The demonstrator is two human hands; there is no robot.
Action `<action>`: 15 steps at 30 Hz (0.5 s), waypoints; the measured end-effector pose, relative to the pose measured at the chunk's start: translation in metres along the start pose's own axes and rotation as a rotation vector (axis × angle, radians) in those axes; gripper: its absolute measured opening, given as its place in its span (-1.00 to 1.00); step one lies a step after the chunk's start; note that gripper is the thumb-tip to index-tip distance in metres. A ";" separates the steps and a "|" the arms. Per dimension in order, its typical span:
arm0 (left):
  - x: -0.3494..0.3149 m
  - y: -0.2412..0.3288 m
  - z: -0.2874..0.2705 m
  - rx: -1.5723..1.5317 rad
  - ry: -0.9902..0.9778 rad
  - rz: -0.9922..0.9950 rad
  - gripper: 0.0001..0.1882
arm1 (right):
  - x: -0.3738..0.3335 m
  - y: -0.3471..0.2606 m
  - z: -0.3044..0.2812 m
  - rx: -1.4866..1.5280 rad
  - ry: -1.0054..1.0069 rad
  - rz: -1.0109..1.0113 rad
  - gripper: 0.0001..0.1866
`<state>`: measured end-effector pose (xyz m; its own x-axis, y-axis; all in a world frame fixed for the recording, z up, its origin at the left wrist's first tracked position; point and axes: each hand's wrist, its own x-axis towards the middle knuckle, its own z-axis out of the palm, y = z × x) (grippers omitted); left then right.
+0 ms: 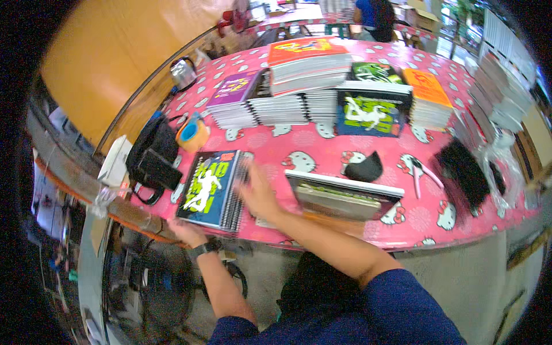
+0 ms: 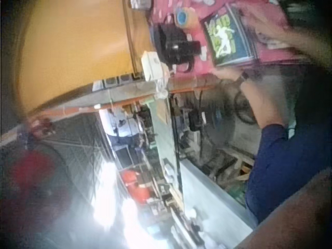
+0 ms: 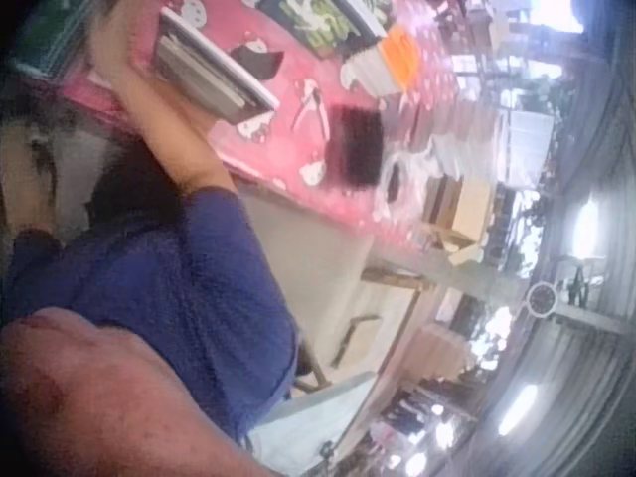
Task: The person inserts plastic spiral coils through the pre-punched holes of stacks of paper and covers by hand to assemble notebooks on a table.
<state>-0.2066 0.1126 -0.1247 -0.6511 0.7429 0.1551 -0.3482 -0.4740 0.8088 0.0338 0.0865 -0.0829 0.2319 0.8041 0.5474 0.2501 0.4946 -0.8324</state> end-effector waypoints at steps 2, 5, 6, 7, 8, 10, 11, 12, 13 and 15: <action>0.001 0.001 -0.018 0.309 0.014 0.108 -0.72 | -0.038 -0.059 -0.079 0.023 -0.607 -0.064 -0.58; -0.081 0.058 0.052 0.444 0.232 0.639 -0.68 | -0.069 -0.108 -0.188 0.277 -1.295 0.073 -0.72; -0.103 0.068 0.059 0.490 0.245 0.722 -0.67 | -0.070 -0.124 -0.218 0.341 -1.155 0.104 -0.78; -0.124 0.065 0.068 0.404 0.077 0.645 -0.65 | -0.077 -0.133 -0.247 0.335 -0.870 0.188 -0.81; -0.142 0.060 0.081 0.313 -0.089 0.576 -0.63 | -0.093 -0.130 -0.266 0.487 -0.377 0.240 -0.85; -0.172 0.041 0.115 0.468 -0.525 0.600 -0.49 | -0.097 -0.121 -0.280 0.382 0.458 0.173 -0.77; -0.188 0.027 0.140 0.328 -0.599 0.424 -0.43 | -0.088 -0.113 -0.280 0.149 0.598 0.082 -0.71; -0.204 0.017 0.163 0.185 -0.671 0.246 -0.36 | -0.079 -0.108 -0.279 -0.005 0.575 0.106 -0.55; -0.217 0.019 0.177 0.176 -0.802 0.126 -0.34 | -0.084 -0.088 -0.274 0.038 0.480 0.239 -0.51; -0.233 0.022 0.196 0.143 -0.920 -0.043 -0.34 | -0.095 -0.076 -0.251 0.008 0.299 0.232 -0.39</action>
<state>0.0692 0.0220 -0.0323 0.1725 0.8698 0.4623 -0.2332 -0.4199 0.8771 0.2284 -0.1101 -0.0499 0.5460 0.7637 0.3444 0.1516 0.3142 -0.9372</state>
